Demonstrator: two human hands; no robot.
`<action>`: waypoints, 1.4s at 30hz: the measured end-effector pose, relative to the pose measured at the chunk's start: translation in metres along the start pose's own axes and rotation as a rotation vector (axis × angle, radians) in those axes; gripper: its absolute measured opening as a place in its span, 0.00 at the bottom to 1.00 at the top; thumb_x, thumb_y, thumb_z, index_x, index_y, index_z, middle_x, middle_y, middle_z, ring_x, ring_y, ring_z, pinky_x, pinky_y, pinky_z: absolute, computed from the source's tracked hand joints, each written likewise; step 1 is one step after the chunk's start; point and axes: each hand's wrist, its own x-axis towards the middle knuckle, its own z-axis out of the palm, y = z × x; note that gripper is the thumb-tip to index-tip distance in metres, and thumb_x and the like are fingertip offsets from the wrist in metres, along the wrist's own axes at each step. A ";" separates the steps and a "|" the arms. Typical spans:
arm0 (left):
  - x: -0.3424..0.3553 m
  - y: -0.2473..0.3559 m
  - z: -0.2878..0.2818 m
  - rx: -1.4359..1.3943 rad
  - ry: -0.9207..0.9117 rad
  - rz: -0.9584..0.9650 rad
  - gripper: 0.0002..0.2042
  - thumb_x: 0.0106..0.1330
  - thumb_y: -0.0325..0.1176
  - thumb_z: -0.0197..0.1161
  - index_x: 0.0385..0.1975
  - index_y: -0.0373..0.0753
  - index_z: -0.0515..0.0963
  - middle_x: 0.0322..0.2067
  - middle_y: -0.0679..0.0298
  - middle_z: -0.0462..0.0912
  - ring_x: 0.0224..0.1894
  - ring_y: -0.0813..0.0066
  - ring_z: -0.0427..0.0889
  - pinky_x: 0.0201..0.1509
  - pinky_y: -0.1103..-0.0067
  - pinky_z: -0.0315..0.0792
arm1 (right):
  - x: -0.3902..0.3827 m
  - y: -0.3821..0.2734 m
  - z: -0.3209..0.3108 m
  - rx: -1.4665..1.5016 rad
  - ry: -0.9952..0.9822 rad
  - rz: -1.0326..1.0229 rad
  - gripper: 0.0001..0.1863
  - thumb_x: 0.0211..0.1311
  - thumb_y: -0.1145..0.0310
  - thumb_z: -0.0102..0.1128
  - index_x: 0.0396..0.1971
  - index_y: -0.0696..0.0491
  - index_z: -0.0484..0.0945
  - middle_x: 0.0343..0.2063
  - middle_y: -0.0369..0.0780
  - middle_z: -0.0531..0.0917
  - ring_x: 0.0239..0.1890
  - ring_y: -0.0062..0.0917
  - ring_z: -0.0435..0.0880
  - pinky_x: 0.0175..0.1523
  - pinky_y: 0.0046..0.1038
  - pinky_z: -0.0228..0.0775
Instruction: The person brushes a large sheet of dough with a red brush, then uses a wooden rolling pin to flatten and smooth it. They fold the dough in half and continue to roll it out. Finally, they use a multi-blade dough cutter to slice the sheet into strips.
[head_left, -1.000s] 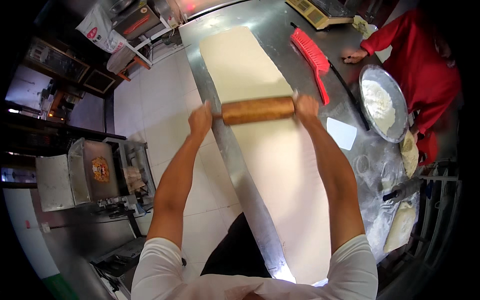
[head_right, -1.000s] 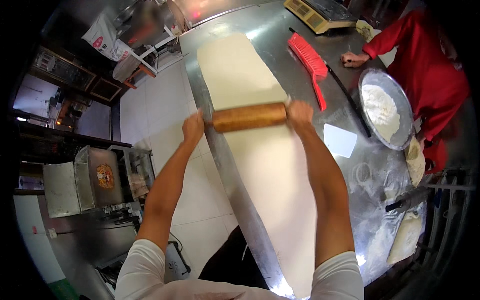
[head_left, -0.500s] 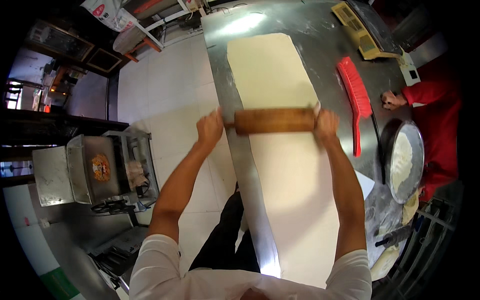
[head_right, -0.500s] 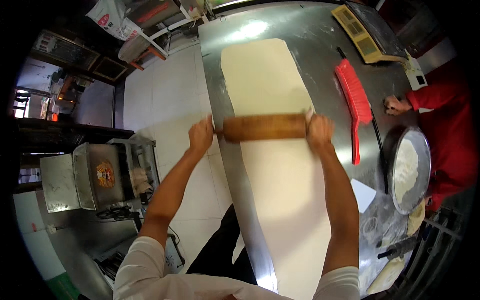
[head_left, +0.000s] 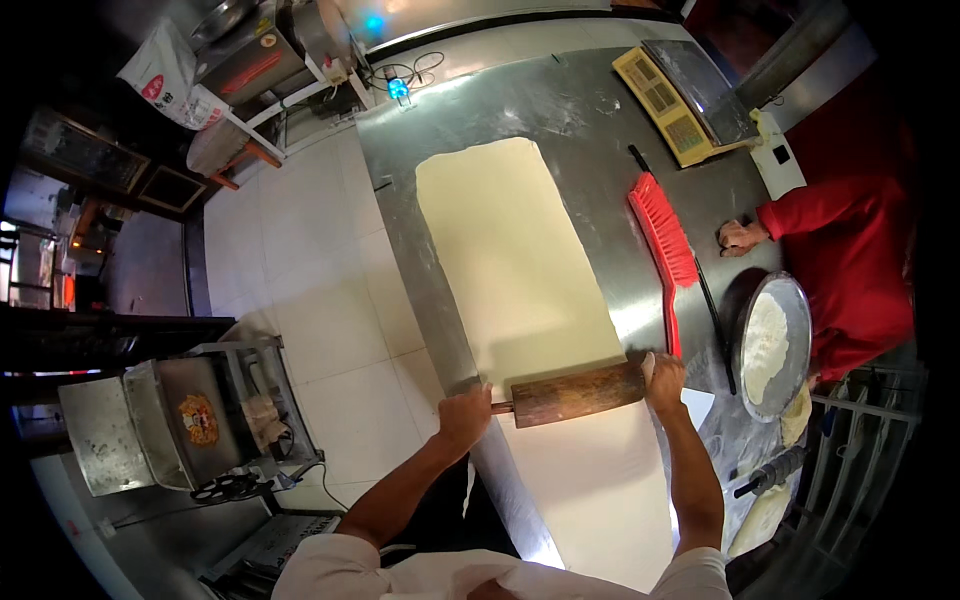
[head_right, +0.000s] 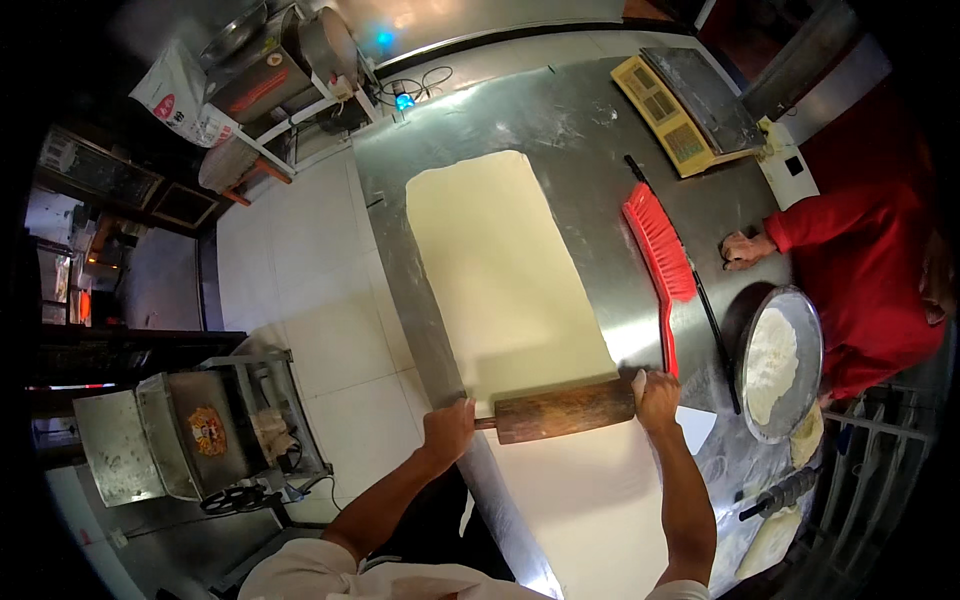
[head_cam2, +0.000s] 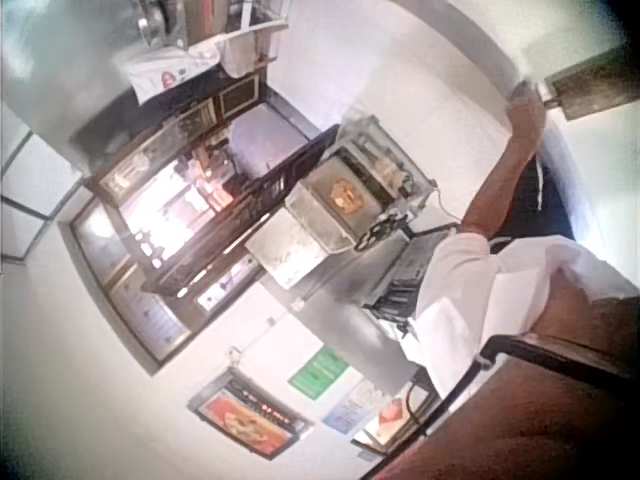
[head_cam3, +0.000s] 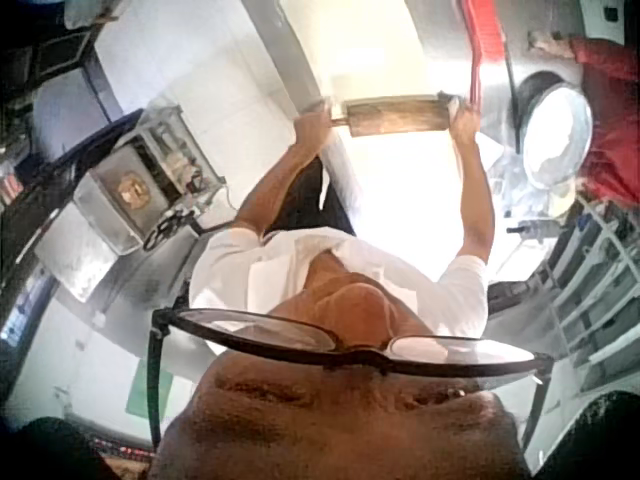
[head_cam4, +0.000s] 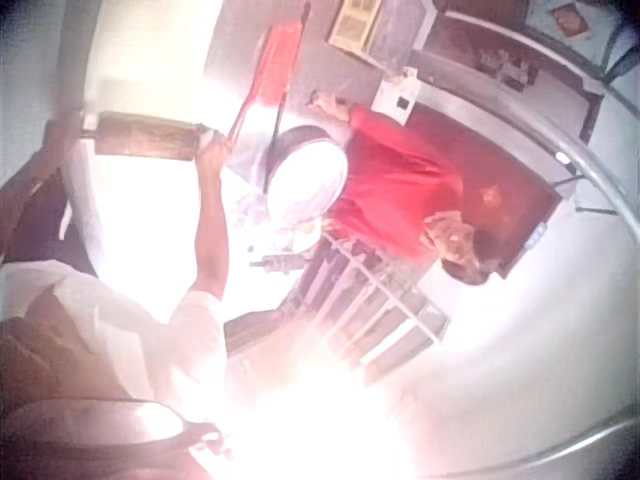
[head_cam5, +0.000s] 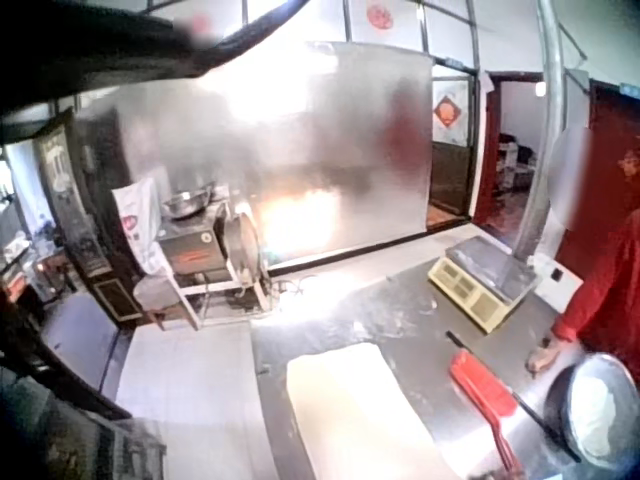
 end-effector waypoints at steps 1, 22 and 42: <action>0.004 -0.001 0.001 0.042 0.032 -0.022 0.13 0.73 0.39 0.53 0.26 0.43 0.76 0.15 0.55 0.78 0.19 0.53 0.82 0.21 0.59 0.73 | 0.007 0.004 0.014 -0.011 0.111 -0.053 0.16 0.68 0.62 0.53 0.26 0.57 0.79 0.25 0.49 0.81 0.28 0.45 0.80 0.37 0.46 0.70; 0.219 -0.081 -0.046 0.056 0.215 -0.077 0.17 0.76 0.42 0.50 0.29 0.40 0.79 0.19 0.49 0.80 0.23 0.45 0.82 0.27 0.55 0.75 | 0.273 -0.049 0.018 0.035 0.374 -0.167 0.21 0.67 0.64 0.53 0.14 0.58 0.78 0.18 0.51 0.80 0.23 0.48 0.79 0.34 0.49 0.69; 0.465 -0.171 -0.134 -0.376 0.134 -0.178 0.26 0.79 0.47 0.41 0.28 0.34 0.78 0.24 0.49 0.83 0.26 0.49 0.81 0.36 0.59 0.74 | 0.432 -0.098 0.017 0.012 0.237 0.220 0.28 0.71 0.54 0.48 0.16 0.58 0.80 0.19 0.52 0.81 0.25 0.51 0.81 0.36 0.50 0.71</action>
